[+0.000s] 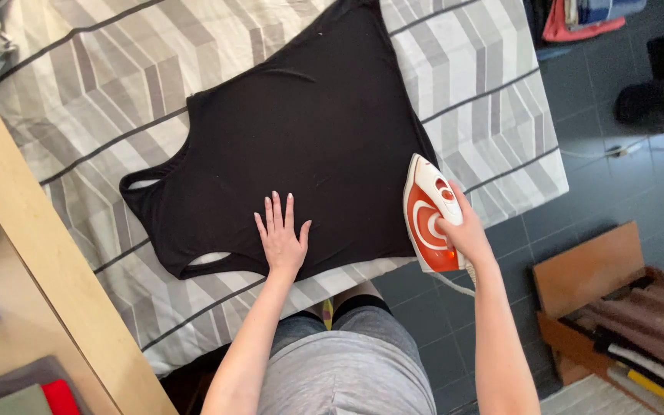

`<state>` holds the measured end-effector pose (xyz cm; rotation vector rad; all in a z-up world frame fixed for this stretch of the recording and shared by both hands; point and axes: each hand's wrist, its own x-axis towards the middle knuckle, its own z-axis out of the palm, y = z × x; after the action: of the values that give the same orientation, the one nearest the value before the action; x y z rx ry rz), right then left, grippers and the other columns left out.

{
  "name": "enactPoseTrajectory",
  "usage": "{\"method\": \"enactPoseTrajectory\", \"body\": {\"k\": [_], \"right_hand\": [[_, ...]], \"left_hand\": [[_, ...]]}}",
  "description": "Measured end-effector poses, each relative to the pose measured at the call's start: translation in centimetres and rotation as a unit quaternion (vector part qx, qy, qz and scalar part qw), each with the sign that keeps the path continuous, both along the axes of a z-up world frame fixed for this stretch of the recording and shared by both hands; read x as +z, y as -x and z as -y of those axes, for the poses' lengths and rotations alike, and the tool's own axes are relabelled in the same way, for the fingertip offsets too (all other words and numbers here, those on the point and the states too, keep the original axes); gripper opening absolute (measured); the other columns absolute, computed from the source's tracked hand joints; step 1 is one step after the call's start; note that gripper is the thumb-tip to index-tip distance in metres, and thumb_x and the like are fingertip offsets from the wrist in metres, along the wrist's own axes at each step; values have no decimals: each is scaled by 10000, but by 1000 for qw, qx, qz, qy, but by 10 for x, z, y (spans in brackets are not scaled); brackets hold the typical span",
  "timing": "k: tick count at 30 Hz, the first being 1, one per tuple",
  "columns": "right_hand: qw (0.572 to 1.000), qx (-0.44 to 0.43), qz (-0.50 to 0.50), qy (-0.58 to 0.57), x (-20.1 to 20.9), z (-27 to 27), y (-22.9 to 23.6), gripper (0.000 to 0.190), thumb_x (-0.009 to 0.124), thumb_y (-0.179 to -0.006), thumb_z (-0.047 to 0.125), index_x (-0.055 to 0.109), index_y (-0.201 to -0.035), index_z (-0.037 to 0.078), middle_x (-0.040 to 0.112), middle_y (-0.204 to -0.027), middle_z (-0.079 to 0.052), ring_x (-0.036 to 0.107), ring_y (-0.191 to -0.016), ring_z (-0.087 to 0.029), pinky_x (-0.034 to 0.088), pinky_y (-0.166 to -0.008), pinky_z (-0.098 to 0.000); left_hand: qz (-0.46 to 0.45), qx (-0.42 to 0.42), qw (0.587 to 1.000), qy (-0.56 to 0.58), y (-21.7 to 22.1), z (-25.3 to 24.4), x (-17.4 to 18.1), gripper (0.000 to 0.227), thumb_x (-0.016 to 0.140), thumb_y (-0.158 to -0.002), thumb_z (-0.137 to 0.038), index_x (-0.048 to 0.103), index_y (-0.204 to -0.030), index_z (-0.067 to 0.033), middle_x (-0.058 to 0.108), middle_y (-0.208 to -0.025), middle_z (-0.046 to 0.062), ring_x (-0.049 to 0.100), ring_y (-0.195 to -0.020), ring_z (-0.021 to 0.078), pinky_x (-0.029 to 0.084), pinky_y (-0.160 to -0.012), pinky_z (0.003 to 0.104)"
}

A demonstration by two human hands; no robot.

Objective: A person takes a black tank top from a bag, spreads it out on a bed, sprays it with a solution, irons it, folds it, and performs a final press with the iron.

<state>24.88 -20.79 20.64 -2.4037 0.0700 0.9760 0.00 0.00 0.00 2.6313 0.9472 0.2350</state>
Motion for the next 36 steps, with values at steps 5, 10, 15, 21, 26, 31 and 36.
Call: {"method": "enactPoseTrajectory", "body": {"k": [5, 10, 15, 21, 26, 31, 36], "right_hand": [[996, 72, 50, -33, -12, -18, 20, 868, 795, -788, 207, 462, -1575, 356, 657, -1321, -312, 610, -1250, -487, 525, -1038, -557], [988, 150, -18, -7, 2, -60, 57, 805, 787, -766, 359, 498, -1514, 430, 722, -1291, -173, 677, -1218, -381, 570, -1044, -479], [990, 138, -31, -24, -11, -26, 41, 836, 747, -782, 367, 422, -1519, 592, 731, -1313, -71, 681, -1225, -310, 568, -1047, -410], [1000, 23, 2, -11, -4, 34, -2, 841, 773, -760, 304, 484, -1539, 431, 728, -1265, -217, 672, -1219, -392, 564, -1032, -484], [999, 1, 35, -17, -4, 46, -17, 852, 740, -781, 231, 467, -1563, 426, 653, -1387, -245, 598, -1313, -421, 512, -1086, -495], [986, 135, 96, -12, -35, -6, 4, 780, 787, -777, 361, 546, -1511, 258, 653, -1373, -228, 617, -1279, -411, 538, -1063, -483], [970, 229, 62, -54, -57, -87, 37, 761, 753, -804, 498, 515, -1515, 371, 684, -1374, -87, 627, -1296, -328, 551, -1065, -448]], "left_hand": [[-8, -1, 1000, 9, -2, 1, -2, 724, 489, -1044, -565, 381, -1640, -168, 264, -1726, 179, 214, -1599, 351, 111, -1262, 616], [-17, -2, 1000, -5, -1, 2, -6, 748, 551, -1007, -565, 413, -1628, -170, 313, -1712, 174, 282, -1573, 361, 149, -1246, 631], [-23, -4, 1000, -9, 1, 0, -7, 754, 554, -1001, -568, 419, -1626, -170, 321, -1714, 168, 290, -1569, 367, 145, -1244, 649], [-17, 8, 1000, -2, -3, 4, 0, 710, 520, -1037, -535, 399, -1638, -176, 289, -1729, 149, 249, -1584, 356, 128, -1247, 647], [-7, 29, 999, -21, -10, 5, 8, 657, 531, -1046, -502, 439, -1610, -178, 345, -1703, 139, 312, -1562, 344, 196, -1238, 609], [12, 90, 996, -22, -32, -10, 11, 591, 507, -1078, -384, 431, -1610, -138, 359, -1690, 153, 308, -1559, 345, 215, -1233, 567], [17, 171, 985, 1, -42, -24, -7, 563, 455, -1124, -287, 362, -1655, -126, 267, -1721, 173, 207, -1585, 370, 89, -1242, 618]]}}
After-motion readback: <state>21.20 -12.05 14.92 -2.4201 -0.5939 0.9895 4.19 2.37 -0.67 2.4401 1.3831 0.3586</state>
